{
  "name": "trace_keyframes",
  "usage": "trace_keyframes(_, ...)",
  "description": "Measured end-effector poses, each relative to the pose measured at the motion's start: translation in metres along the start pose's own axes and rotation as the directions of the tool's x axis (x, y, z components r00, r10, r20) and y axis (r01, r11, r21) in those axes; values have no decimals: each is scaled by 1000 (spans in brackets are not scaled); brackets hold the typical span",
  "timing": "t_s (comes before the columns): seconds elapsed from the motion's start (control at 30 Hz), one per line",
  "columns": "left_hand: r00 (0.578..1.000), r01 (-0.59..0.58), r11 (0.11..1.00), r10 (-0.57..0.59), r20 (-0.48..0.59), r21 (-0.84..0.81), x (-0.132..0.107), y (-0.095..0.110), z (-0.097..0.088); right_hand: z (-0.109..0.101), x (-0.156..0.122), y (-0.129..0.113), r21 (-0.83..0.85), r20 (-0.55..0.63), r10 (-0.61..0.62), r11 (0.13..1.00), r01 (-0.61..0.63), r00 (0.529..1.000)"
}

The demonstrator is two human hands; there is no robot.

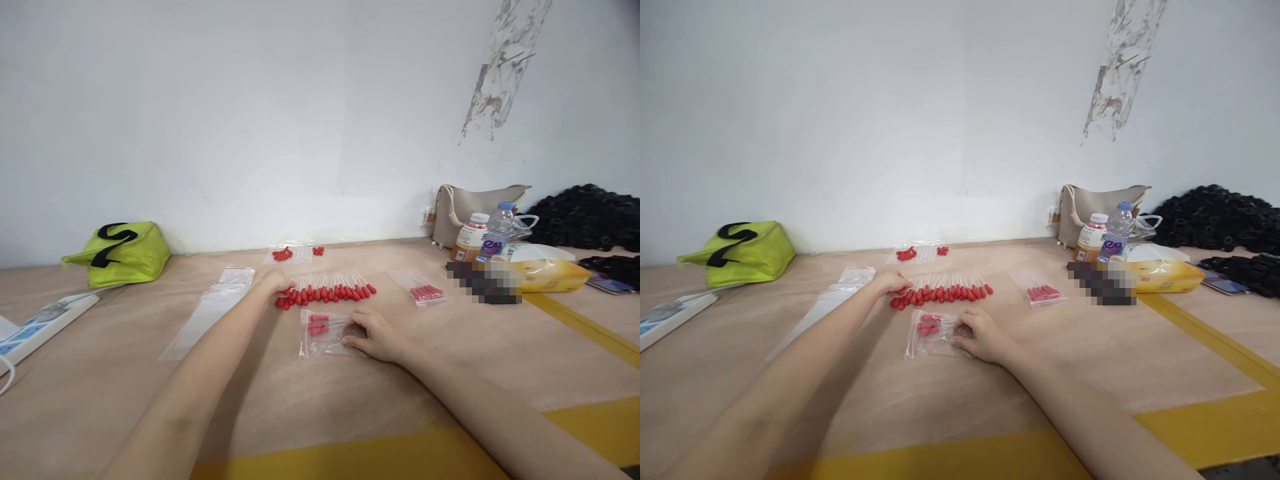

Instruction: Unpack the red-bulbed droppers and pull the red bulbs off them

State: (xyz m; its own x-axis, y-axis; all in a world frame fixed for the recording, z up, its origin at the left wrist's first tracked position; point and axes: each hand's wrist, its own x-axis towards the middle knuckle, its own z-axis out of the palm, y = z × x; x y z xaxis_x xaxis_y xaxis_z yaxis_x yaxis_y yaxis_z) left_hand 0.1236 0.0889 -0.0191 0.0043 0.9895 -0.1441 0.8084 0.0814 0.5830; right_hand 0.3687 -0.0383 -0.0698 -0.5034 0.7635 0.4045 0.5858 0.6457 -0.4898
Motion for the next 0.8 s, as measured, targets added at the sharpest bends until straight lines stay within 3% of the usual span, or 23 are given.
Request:
trace_keyframes(0.1,997,71,992,-66,-43,107,-5,-4,-4,1,0,2,-5,-6,-1,1000,1,1000)
trace_keyframes(0.33,990,-12,990,31,-135,141,-23,-10,-3,2,0,4,12,-8,-12,1000,12,1000)
trace_keyframes(0.43,970,-101,983,132,-202,156,-43,-14,-4,1,0,4,20,5,-18,1000,18,1000)
trace_keyframes(0.57,920,-240,955,281,-272,174,-89,-25,4,0,-1,6,46,32,-30,999,29,999)
trace_keyframes(0.63,848,-447,881,472,-241,153,-112,-33,14,0,0,6,72,51,-52,996,48,997)
trace_keyframes(0.7,796,-571,815,579,-174,101,-127,-40,26,0,1,5,100,72,-84,992,76,994)
trace_keyframes(0.8,818,-551,834,544,-188,16,-134,-50,44,0,4,2,132,94,-129,984,116,987)
